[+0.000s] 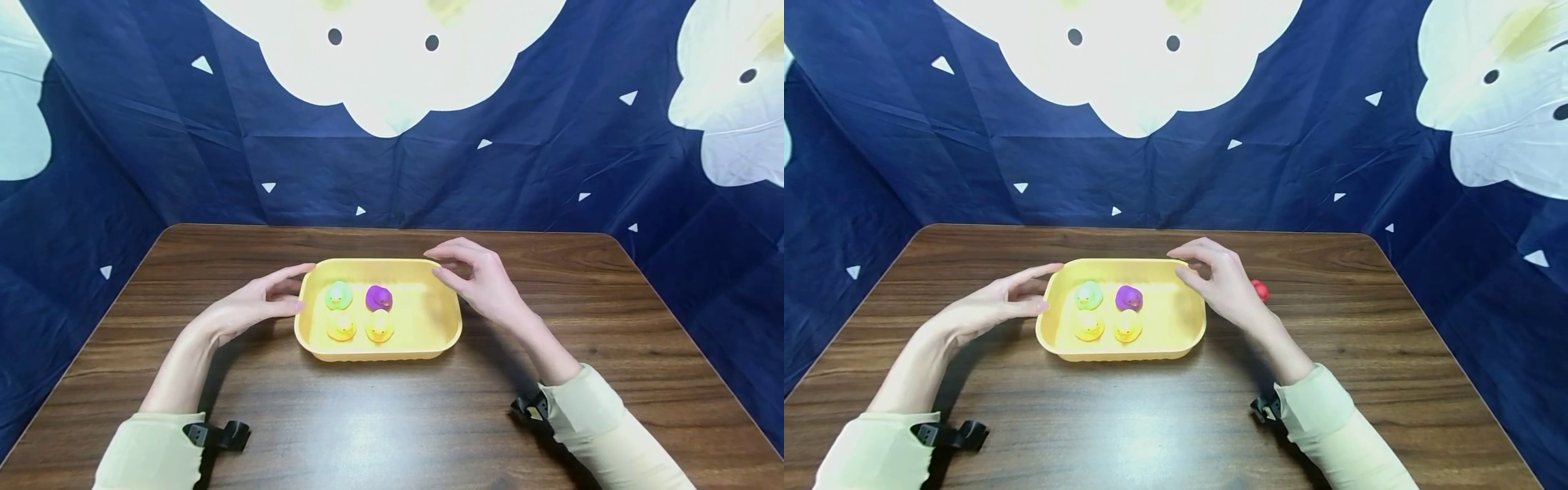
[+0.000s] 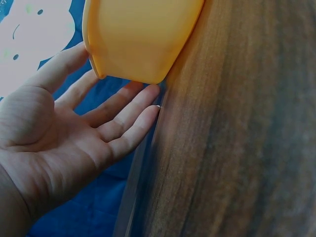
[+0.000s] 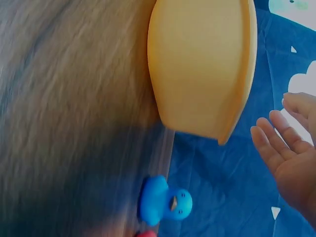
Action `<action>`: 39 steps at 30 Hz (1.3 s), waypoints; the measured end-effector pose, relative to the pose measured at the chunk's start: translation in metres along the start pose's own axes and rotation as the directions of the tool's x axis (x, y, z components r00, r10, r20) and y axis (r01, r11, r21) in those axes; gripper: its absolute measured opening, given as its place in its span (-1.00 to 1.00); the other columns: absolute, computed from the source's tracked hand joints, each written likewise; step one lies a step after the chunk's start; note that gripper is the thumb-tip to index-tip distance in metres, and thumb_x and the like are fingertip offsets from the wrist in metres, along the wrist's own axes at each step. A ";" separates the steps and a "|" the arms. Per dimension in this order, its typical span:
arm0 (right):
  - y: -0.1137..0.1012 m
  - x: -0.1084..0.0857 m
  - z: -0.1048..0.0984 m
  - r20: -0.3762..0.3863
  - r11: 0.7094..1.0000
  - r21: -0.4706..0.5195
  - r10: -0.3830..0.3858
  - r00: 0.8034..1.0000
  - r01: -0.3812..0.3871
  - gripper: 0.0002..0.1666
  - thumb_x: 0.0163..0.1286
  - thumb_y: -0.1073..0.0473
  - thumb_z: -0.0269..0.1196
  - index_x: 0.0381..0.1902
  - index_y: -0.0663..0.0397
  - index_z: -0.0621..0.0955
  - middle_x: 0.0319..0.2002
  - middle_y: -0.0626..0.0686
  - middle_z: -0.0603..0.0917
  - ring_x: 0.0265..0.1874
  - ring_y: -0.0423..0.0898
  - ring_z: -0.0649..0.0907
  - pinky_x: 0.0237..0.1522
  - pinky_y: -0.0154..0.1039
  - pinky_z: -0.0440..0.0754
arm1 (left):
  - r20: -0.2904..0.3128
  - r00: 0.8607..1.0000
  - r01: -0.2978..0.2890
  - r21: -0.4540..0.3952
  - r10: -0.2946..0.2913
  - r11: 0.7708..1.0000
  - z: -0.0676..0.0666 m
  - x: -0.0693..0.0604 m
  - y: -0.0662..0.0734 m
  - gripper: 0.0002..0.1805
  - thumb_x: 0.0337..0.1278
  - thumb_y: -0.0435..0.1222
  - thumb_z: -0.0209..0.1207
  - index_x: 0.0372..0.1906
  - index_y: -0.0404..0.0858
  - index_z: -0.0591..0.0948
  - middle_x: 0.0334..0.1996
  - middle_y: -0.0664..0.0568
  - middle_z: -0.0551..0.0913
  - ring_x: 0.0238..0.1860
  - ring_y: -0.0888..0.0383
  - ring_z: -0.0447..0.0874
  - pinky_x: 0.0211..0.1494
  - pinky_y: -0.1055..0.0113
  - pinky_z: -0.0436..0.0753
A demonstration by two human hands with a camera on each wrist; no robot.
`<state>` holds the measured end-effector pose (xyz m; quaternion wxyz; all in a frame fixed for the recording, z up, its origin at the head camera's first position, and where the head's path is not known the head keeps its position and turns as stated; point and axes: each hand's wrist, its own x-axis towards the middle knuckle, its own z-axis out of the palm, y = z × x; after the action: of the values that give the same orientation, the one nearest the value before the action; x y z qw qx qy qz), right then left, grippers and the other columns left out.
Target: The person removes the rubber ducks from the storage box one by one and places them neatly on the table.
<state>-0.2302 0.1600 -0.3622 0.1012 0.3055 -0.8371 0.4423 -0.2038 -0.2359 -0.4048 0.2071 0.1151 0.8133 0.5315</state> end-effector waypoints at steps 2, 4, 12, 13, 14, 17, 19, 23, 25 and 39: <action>-0.001 0.001 0.005 0.007 1.000 0.010 -0.006 1.000 0.006 -0.70 0.35 0.35 0.39 0.04 0.09 0.75 0.00 0.04 0.77 -0.05 -0.15 0.72 0.02 -0.18 0.74 | 0.000 1.000 -0.001 0.003 0.001 1.000 0.000 0.000 0.001 -0.23 0.39 -0.18 0.23 0.61 0.05 0.21 0.47 -0.24 0.41 0.47 -0.18 0.39 0.36 0.12 0.50; -0.003 0.002 0.008 0.017 1.000 0.016 -0.003 1.000 0.002 -0.69 0.34 0.36 0.39 0.04 0.07 0.75 0.00 0.03 0.76 -0.02 -0.13 0.72 0.03 -0.11 0.75 | -0.002 1.000 0.003 0.004 -0.003 1.000 0.000 0.000 0.001 -0.23 0.39 -0.18 0.24 0.61 0.05 0.21 0.48 -0.24 0.40 0.47 -0.19 0.39 0.38 0.09 0.49; -0.011 0.006 0.020 0.049 0.999 0.045 0.008 0.999 -0.010 -0.69 0.34 0.36 0.39 0.04 0.11 0.75 0.00 0.10 0.77 0.05 0.01 0.72 0.08 -0.08 0.73 | -0.002 1.000 0.010 0.005 -0.010 1.000 0.001 -0.001 0.001 -0.22 0.38 -0.16 0.24 0.61 0.05 0.20 0.48 -0.24 0.40 0.47 -0.19 0.39 0.41 -0.01 0.46; -0.012 0.006 0.022 0.054 0.999 0.044 0.007 0.998 -0.009 -0.68 0.33 0.36 0.40 0.04 0.11 0.75 0.00 0.10 0.77 0.05 0.01 0.73 0.08 -0.09 0.73 | -0.002 1.000 0.009 0.006 -0.009 1.000 0.001 -0.001 0.001 -0.22 0.38 -0.15 0.24 0.61 0.05 0.20 0.48 -0.25 0.40 0.47 -0.20 0.39 0.41 -0.01 0.46; -0.012 0.006 0.024 0.061 0.999 0.041 0.005 0.998 -0.007 -0.68 0.33 0.36 0.40 0.04 0.11 0.75 0.00 0.11 0.77 0.05 0.02 0.73 0.08 -0.09 0.73 | -0.001 1.000 0.008 0.008 -0.008 1.000 0.001 -0.002 0.001 -0.22 0.38 -0.15 0.24 0.61 0.05 0.20 0.47 -0.25 0.40 0.47 -0.20 0.39 0.41 0.00 0.47; -0.014 0.005 0.029 0.080 0.999 0.034 0.010 0.997 -0.013 -0.68 0.32 0.34 0.42 0.03 0.13 0.75 0.00 0.11 0.77 0.03 0.05 0.74 0.09 -0.07 0.73 | -0.002 1.000 0.005 0.012 -0.005 1.000 0.001 -0.002 0.001 -0.22 0.38 -0.14 0.24 0.61 0.05 0.20 0.47 -0.24 0.41 0.47 -0.19 0.39 0.40 0.01 0.47; -0.016 0.005 0.032 0.090 0.999 0.030 0.014 0.996 -0.017 -0.68 0.31 0.33 0.43 0.03 0.15 0.75 -0.02 0.12 0.77 0.02 0.06 0.74 0.08 -0.04 0.74 | -0.001 1.000 0.002 0.011 -0.002 1.000 0.000 -0.001 0.001 -0.22 0.38 -0.14 0.25 0.61 0.05 0.20 0.47 -0.24 0.41 0.47 -0.19 0.39 0.39 0.02 0.48; -0.018 0.005 0.039 0.112 1.000 0.007 0.023 0.993 -0.024 -0.67 0.30 0.29 0.45 0.03 0.13 0.75 -0.04 0.13 0.78 0.01 0.02 0.74 0.08 -0.02 0.73 | 0.000 1.000 -0.003 0.010 0.003 1.000 0.000 -0.001 0.000 -0.22 0.37 -0.14 0.25 0.61 0.06 0.21 0.47 -0.24 0.41 0.46 -0.18 0.40 0.37 0.07 0.49; -0.019 0.005 0.042 0.120 1.000 -0.007 0.019 0.993 -0.018 -0.67 0.29 0.28 0.45 0.03 0.14 0.75 -0.04 0.13 0.79 0.01 0.00 0.74 0.07 -0.02 0.74 | 0.001 1.000 -0.005 0.011 0.005 1.000 0.000 -0.001 0.001 -0.22 0.37 -0.14 0.25 0.61 0.06 0.21 0.47 -0.24 0.41 0.46 -0.18 0.40 0.36 0.10 0.50; -0.019 0.002 0.059 0.180 0.999 -0.040 0.027 0.983 -0.020 -0.70 0.30 0.21 0.46 -0.02 0.15 0.77 -0.09 0.11 0.81 -0.03 -0.02 0.72 0.06 -0.01 0.71 | -0.002 1.000 -0.011 0.015 0.011 1.000 0.000 -0.001 0.000 -0.21 0.37 -0.15 0.25 0.61 0.04 0.21 0.46 -0.26 0.41 0.46 -0.18 0.41 0.33 0.18 0.50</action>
<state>-0.2142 0.1036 -0.3830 0.0256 0.3323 -0.8547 0.3981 -0.2032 -0.2362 -0.4042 0.2024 0.1208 0.8168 0.5265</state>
